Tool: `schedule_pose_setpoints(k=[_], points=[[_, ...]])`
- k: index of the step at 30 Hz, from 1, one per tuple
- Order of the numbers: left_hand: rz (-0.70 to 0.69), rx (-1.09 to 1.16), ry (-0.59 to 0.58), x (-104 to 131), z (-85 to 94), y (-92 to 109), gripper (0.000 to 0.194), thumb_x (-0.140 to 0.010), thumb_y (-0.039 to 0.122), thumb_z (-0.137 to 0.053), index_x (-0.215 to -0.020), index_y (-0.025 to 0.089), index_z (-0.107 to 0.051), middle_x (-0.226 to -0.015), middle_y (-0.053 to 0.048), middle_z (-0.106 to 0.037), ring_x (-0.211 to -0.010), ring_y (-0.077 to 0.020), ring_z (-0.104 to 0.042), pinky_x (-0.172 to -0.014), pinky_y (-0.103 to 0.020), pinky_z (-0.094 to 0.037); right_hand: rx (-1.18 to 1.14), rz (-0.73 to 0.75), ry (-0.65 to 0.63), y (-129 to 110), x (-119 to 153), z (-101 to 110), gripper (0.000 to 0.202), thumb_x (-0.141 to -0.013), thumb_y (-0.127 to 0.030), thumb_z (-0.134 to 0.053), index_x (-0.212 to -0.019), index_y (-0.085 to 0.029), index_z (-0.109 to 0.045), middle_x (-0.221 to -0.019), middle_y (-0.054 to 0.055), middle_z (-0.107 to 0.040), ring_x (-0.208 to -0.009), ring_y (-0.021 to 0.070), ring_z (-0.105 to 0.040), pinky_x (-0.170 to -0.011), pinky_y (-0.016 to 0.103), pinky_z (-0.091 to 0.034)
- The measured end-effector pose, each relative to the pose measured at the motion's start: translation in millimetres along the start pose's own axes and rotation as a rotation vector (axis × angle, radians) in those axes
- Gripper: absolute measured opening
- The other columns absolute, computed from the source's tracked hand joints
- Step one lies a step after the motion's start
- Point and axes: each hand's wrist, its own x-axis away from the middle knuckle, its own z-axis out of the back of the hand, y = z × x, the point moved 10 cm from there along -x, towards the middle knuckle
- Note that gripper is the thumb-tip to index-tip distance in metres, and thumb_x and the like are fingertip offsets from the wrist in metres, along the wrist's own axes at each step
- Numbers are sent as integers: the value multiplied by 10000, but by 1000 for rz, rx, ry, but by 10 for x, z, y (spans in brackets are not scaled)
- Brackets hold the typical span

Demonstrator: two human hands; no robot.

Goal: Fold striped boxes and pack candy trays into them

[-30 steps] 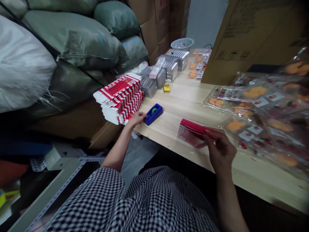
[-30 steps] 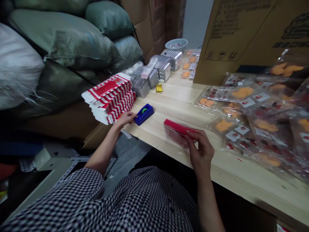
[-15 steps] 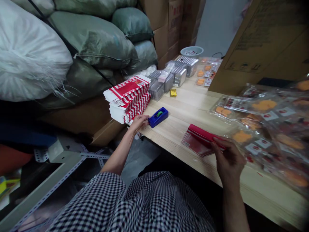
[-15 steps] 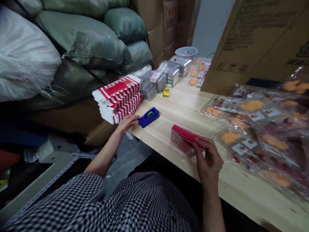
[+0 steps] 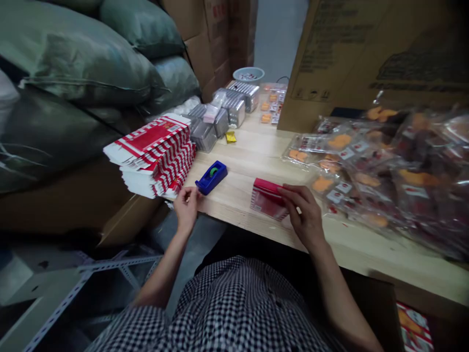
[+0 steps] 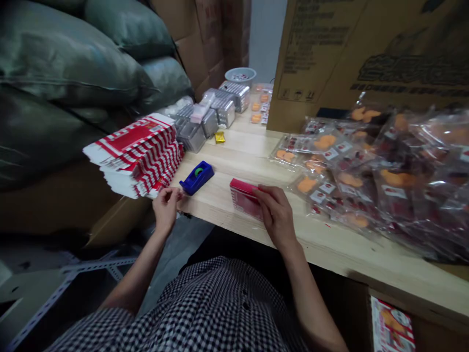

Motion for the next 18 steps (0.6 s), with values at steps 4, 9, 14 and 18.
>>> schedule_pose_setpoints(k=[4,9,14,18], points=[[-9,309,-299,768,-892,756,224,-844,350,-687,-963,160,-693,-795,-8,-685,-666,-122,-670,-683,-249,-550,-8,24,32,-24,19,2,355,-961,-116,-503,-1223,-296,-661,-1182,88,-622,-1105,239,-589,-924,441,-510],[72,520,-445,1217,-1712,1090,542,-828,316,-730,-1329,217,-547,-779,-1,-707,-664,-113,-674,-681,-237,-559,-31,-8,56,23,29,-20,355,-949,-122,-504,-1206,-308,-664,-1194,88,-612,-1118,254,-576,-944,472,-505],[131,527,-387,1123,-1831,918,715,-801,332,-762,-1400,231,-386,-665,49,-660,-598,-109,-666,-644,-221,-542,-75,-43,73,72,31,-20,384,-947,-117,-486,-1225,-336,-636,-1194,72,-612,-1116,253,-573,-945,487,-504],[158,531,-398,1162,-1837,863,680,-808,390,-746,-1364,239,-384,-691,45,-667,-617,-118,-678,-672,-239,-544,13,26,2,36,21,-61,451,-951,-122,-490,-1325,-363,-567,-1179,61,-610,-1128,247,-553,-1066,532,-402]])
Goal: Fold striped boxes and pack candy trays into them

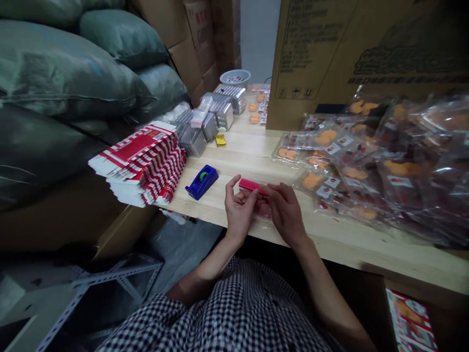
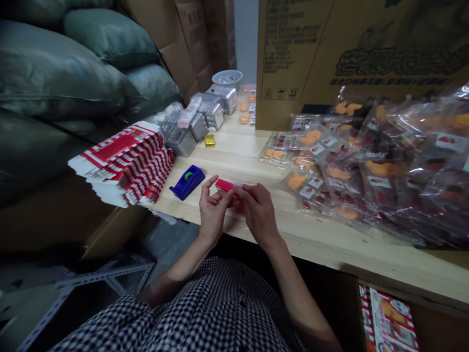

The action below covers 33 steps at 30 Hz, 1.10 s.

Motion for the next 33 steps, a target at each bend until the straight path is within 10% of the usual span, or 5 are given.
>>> schedule_pose_setpoints(k=[7,11,20,28,33], points=[[-230,-662,-39,-257,201,292,592,-773,444,-766,-1290,244,-558,-548,86,-505,-500,-103,-499,-565,-214,-396,-69,-1,-8,27,-76,-7,413,-963,-132,-470,-1271,-355,-631,-1157,68,-578,-1139,249,-532,-1035,523,-420],[-419,-954,-422,-307,39,552,416,-842,410,-702,-1218,237,-654,-661,29,-603,-573,-127,-530,-601,-241,-394,-209,-67,-42,-10,-39,40,342,-973,-181,-490,-1203,-354,-675,-1152,60,-591,-1133,236,-551,-1022,502,-443],[-1219,-939,-592,785,-96,554,495,-848,91,-648,-1299,287,-588,-549,50,-529,-525,-147,-513,-574,-298,-393,-943,-848,374,401,1064,85,575,-900,-562,-580,-1413,-336,-450,-1372,70,-597,-1228,256,-609,-965,484,-551],[-748,-708,-937,816,-416,-71,636,-840,140,-688,-1417,264,-449,-964,-64,-688,-903,-206,-648,-793,-368,-552,-1039,-1061,623,604,1342,338,359,-781,-311,-784,-1113,-262,-659,-1074,15,-754,-974,229,-725,-825,364,-625],[-486,-682,-654,562,-328,-76,451,-891,158,-622,-1319,279,-547,-970,-39,-669,-891,-182,-658,-845,-364,-548,-909,-1170,771,597,1843,792,256,-758,-257,-805,-986,-290,-691,-989,-39,-750,-869,163,-729,-803,283,-626]])
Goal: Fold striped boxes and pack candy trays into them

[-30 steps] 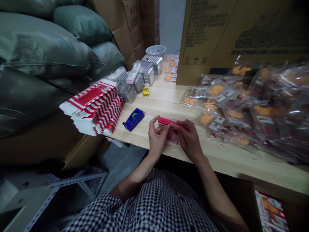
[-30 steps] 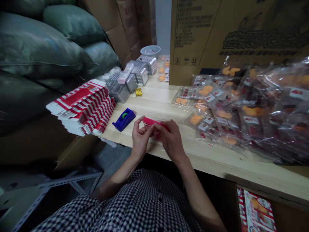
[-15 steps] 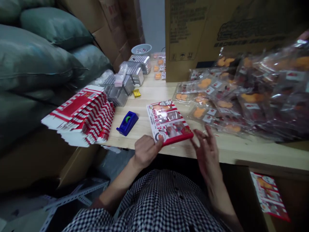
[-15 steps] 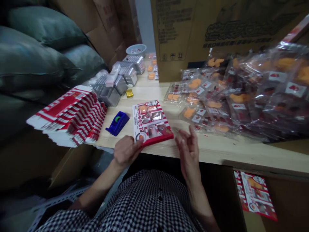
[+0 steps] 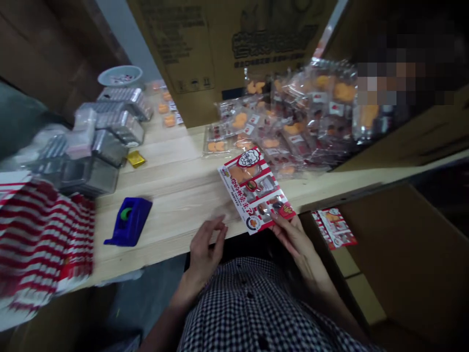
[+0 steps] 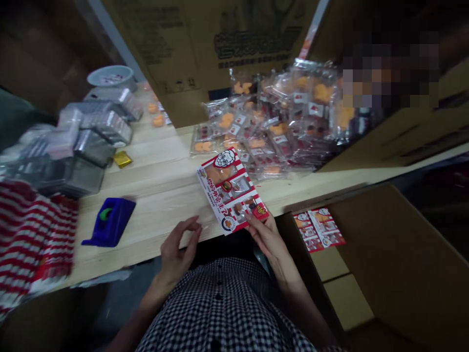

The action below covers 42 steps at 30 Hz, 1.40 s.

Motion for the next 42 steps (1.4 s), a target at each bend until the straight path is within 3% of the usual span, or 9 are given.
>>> schedule_pose_setpoints(k=[3,5,10,13,17,21,26,32,42], points=[[220,173,132,-176,-35,-192,510,-888,266,-651,-1369,296,-483,-1256,-87,-604,-1100,-211,-621,-886,-366,-544,1,-26,-7,53,71,177,280,-747,-260,-810,-1001,-291,-695,-1025,-32,-743,-890,173,-733,-823,305,-633],[305,391,142,-359,-183,-288,565,-882,354,-659,-1397,303,-431,-1384,-108,-538,-1202,-225,-582,-906,-363,-543,13,-36,-68,127,59,194,304,-744,-285,-810,-1027,-286,-698,-1049,-15,-742,-900,199,-739,-817,353,-645],[429,701,-196,-600,-747,-341,610,-847,412,-696,-1377,280,-425,-1205,-92,-682,-1049,-212,-677,-921,-382,-544,47,13,-84,11,15,474,300,-750,-349,-808,-1019,-250,-720,-996,26,-769,-833,228,-755,-764,394,-653],[364,627,-247,-543,-747,-344,755,-809,366,-742,-1448,335,-341,-1318,-100,-616,-1137,-206,-637,-950,-378,-528,56,88,26,-397,143,1119,334,-694,-370,-850,-969,-219,-736,-879,46,-783,-724,232,-752,-700,389,-651],[456,470,-232,-510,-739,-581,584,-817,399,-724,-1344,293,-496,-1276,-98,-633,-1053,-205,-666,-995,-417,-504,123,305,356,-1007,627,2284,363,-720,-397,-831,-1017,-214,-729,-894,64,-788,-738,236,-755,-678,372,-640],[457,427,-328,-580,-1013,-473,575,-788,430,-740,-1307,277,-544,-1188,-79,-682,-1000,-221,-683,-997,-444,-505,109,348,449,-1084,928,2795,337,-716,-388,-837,-986,-214,-737,-896,69,-791,-747,239,-758,-673,369,-631],[456,392,-384,-587,-1233,-288,510,-783,479,-726,-1224,252,-608,-1098,-66,-719,-983,-230,-696,-968,-425,-530,7,321,412,-917,974,2937,338,-733,-345,-829,-1027,-208,-734,-974,77,-789,-829,248,-762,-742,380,-636],[573,352,-355,-437,-1237,-536,562,-741,515,-752,-1194,203,-636,-1026,-63,-748,-957,-219,-699,-995,-403,-507,-59,249,353,-821,963,3069,353,-741,-319,-835,-1072,-258,-731,-1042,38,-785,-928,235,-756,-811,325,-632],[575,370,-404,-360,-1339,-578,499,-762,499,-740,-1139,180,-667,-1038,-77,-746,-993,-214,-687,-1037,-388,-470,-88,177,197,-637,719,2774,368,-774,-310,-809,-1126,-261,-717,-1129,49,-761,-1075,268,-712,-925,389,-601]])
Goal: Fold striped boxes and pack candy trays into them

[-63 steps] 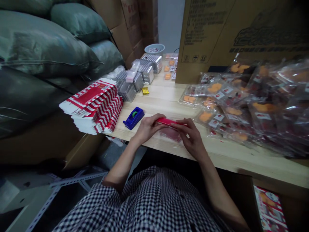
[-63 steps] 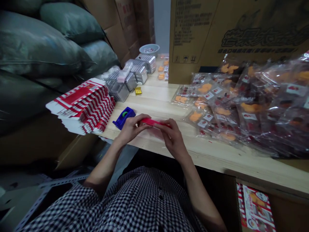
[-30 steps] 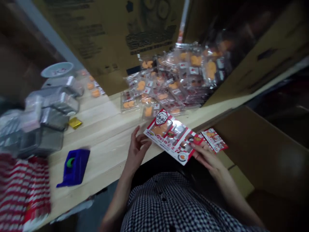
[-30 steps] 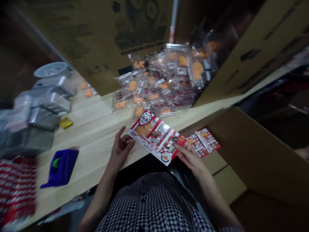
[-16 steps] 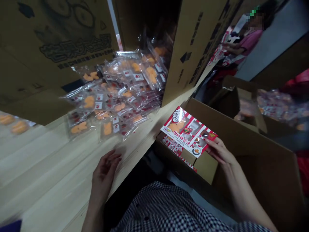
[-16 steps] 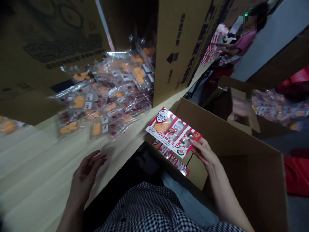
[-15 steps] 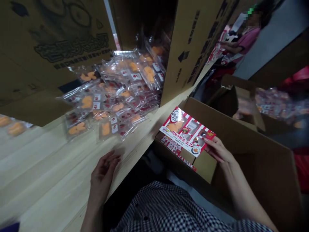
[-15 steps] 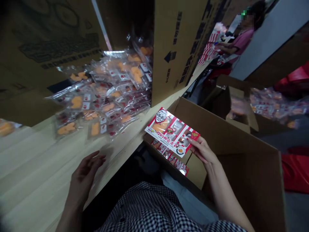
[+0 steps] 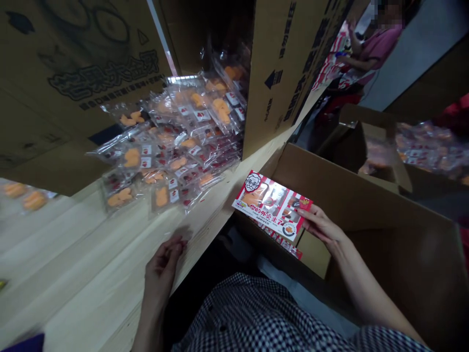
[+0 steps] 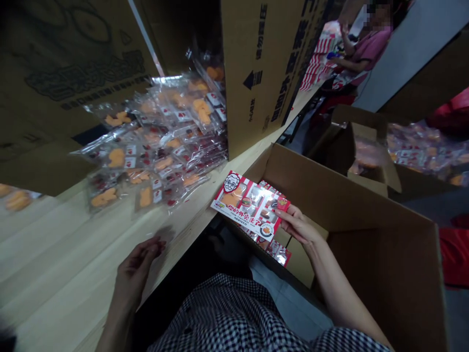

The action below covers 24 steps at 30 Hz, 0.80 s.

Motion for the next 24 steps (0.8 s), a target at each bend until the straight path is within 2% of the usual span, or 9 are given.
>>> schedule_pose_setpoints(k=[5,10,15,20,24], points=[[7,26,-8,3,-14,-7,488,-752,494,-753,-1111,172,-679,-1003,-76,-754,-982,-216,-696,-1006,-368,-491,9,-31,-67,84,-76,-255,419,-731,-337,-839,-1121,-255,-710,-1118,56,-764,-1012,261,-734,-906,393,-608],[32,63,-15,30,-63,-23,477,-765,501,-743,-1101,167,-684,-994,-79,-752,-989,-222,-693,-1007,-380,-487,31,-80,-120,155,-87,-515,309,-759,-321,-813,-1039,-228,-721,-1067,51,-777,-928,224,-752,-849,342,-622],[6,121,-90,97,-297,107,467,-832,501,-682,-1159,167,-658,-1044,-92,-738,-993,-208,-682,-977,-366,-498,10,-115,-151,313,-91,-831,288,-749,-290,-821,-1010,-226,-720,-1027,40,-785,-883,212,-758,-829,328,-625],[-14,224,-180,148,-552,240,580,-849,474,-673,-1357,233,-530,-1136,-83,-704,-993,-201,-673,-844,-330,-548,-63,-166,-226,616,-98,-1162,299,-779,-266,-798,-1060,-214,-710,-1058,45,-778,-909,207,-753,-835,326,-620],[6,283,-172,144,-559,228,514,-822,436,-712,-1260,194,-593,-983,-50,-713,-863,-171,-667,-800,-317,-570,-89,-197,-285,773,-73,-1359,300,-799,-259,-783,-1086,-219,-705,-1100,52,-766,-951,214,-745,-855,335,-613]])
